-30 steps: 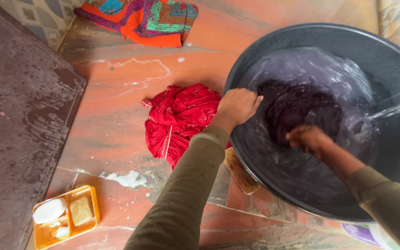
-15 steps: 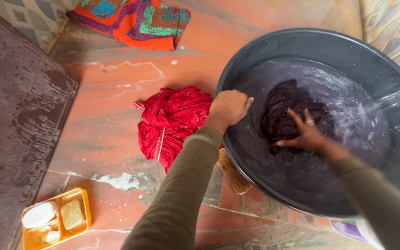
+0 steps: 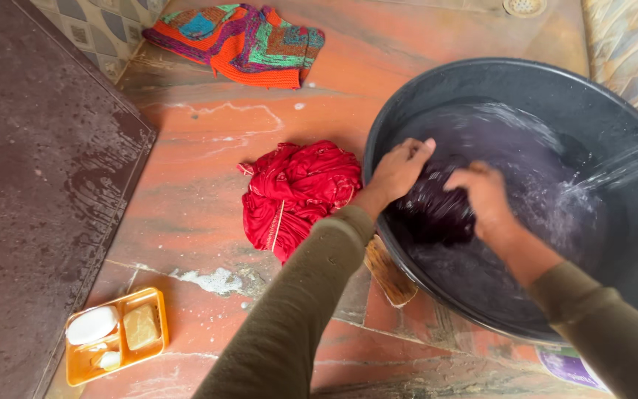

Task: The person washes a dark purple garment and a red patterned cloth by hand in a black basin filled with water. They agitate, rinse, and wring out each item, then hang the purple garment on a wall hook. The red cloth is rinsed again and left in the basin.

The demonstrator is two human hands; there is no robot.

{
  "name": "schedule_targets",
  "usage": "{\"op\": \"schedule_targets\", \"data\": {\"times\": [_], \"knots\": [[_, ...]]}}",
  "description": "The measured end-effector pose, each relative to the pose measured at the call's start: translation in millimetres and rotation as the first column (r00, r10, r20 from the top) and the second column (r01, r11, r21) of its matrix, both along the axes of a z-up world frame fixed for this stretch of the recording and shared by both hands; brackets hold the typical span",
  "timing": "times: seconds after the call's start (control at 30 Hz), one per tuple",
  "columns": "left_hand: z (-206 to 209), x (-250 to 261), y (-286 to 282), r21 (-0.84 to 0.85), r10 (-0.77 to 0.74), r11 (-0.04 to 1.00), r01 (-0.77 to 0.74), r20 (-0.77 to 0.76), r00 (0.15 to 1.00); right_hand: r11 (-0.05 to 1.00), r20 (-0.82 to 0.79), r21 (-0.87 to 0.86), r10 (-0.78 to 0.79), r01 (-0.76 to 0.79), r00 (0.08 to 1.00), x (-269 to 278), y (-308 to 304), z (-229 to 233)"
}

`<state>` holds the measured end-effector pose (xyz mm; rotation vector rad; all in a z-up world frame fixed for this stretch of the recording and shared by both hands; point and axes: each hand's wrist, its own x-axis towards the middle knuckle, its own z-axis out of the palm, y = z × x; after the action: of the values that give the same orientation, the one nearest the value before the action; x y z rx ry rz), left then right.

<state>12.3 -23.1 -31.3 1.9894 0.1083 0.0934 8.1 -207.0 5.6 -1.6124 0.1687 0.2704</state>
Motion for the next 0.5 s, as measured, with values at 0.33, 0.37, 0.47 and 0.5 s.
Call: {"op": "schedule_targets", "data": {"times": [0.33, 0.37, 0.47, 0.5], "knots": [[79.9, -30.1, -9.1, -0.913, -0.306, 0.180, -0.367, -0.406, 0.861, 0.756, 0.235, 0.621, 0.071, -0.206, 0.969, -1.5, 13.8, 150.9], [90.4, -29.5, -10.0, -0.956, -0.281, 0.102, -0.274, -0.292, 0.914, 0.763, 0.265, 0.606, 0.074, -0.225, 0.962, 0.3, 11.4, 149.6], [107.0, -22.0, -11.0, -0.994, -0.239, -0.034, -0.099, -0.088, 0.967, 0.850, 0.399, 0.422, 0.137, -0.315, 0.906, 7.2, 3.2, 131.2], [108.6, -17.3, -11.6, -0.996, -0.236, -0.065, -0.059, -0.042, 0.971, 0.881, 0.448, 0.329, 0.171, -0.340, 0.878, 10.5, -0.2, 123.3]]}}
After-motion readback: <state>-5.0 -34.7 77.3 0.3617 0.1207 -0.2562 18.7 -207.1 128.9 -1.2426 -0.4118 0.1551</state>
